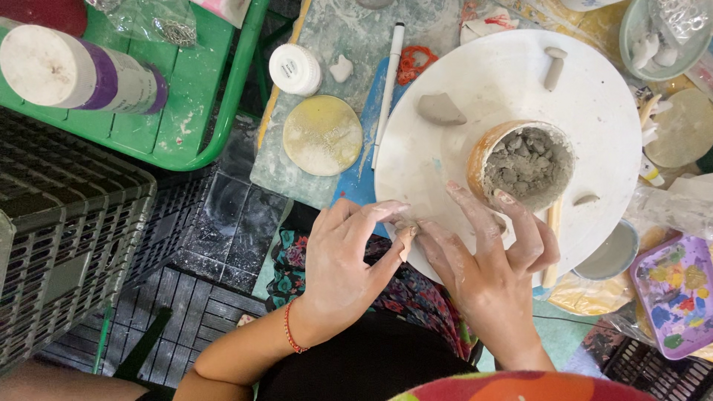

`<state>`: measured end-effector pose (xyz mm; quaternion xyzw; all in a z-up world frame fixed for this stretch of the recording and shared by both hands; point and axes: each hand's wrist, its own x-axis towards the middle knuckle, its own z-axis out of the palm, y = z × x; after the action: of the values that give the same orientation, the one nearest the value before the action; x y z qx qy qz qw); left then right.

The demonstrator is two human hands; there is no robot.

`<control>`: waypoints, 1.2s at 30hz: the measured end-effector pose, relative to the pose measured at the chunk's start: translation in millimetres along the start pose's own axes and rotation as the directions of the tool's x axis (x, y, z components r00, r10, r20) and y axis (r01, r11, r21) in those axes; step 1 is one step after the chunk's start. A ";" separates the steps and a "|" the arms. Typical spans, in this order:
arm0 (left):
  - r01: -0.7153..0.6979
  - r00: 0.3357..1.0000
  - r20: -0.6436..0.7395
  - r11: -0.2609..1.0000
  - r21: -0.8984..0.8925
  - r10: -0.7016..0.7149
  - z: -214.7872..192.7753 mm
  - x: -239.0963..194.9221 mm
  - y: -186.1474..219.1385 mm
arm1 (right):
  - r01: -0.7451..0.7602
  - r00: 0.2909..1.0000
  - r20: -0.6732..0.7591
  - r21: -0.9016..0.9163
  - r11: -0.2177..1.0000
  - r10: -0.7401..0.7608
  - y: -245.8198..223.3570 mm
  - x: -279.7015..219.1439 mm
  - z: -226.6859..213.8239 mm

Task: The person shapes small pieces of clay by hand on a white turntable, smooths a clay component with a tool, and later picks up a purple paint palette to mix colors with their finger.

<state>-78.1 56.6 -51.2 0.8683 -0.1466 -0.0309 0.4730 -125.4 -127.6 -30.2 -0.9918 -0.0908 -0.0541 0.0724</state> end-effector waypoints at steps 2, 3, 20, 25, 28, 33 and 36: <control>-0.028 1.000 0.007 1.000 0.011 0.027 -0.2 -0.8 1.3 | 0.018 1.000 -0.003 -0.038 0.999 -0.018 0.4 -1.8 0.5; -0.060 0.998 -0.003 0.998 0.024 0.060 -0.3 -0.4 1.6 | 0.026 1.000 -0.003 -0.057 0.998 -0.027 0.6 -2.8 0.4; -0.121 0.992 -0.016 0.992 0.029 0.122 -14.1 8.7 -9.7 | 0.059 0.998 0.028 -0.095 0.994 -0.057 5.6 -13.3 1.0; -0.111 0.991 -0.069 0.994 0.007 0.111 -10.5 8.5 -13.5 | 0.038 0.999 0.013 -0.087 0.995 -0.037 3.9 -14.5 2.4; -0.090 0.993 -0.080 0.995 -0.041 0.087 -9.9 7.2 -15.3 | 0.007 1.000 0.019 -0.085 0.996 -0.006 2.0 -16.0 2.8; -0.044 0.996 -0.077 0.993 -0.113 0.036 -5.6 5.0 -21.6 | -0.045 0.999 0.006 -0.092 0.995 0.045 7.0 -24.0 5.8; -0.093 0.994 -0.066 0.989 -0.113 0.086 -7.6 3.9 -24.5 | -0.076 0.996 -0.040 -0.021 0.997 0.076 15.8 -35.7 4.5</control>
<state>-67.4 74.1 -67.1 0.8323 -0.1690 0.0083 0.5278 -157.0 -148.4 -41.0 -0.9940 -0.0510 -0.0719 0.0649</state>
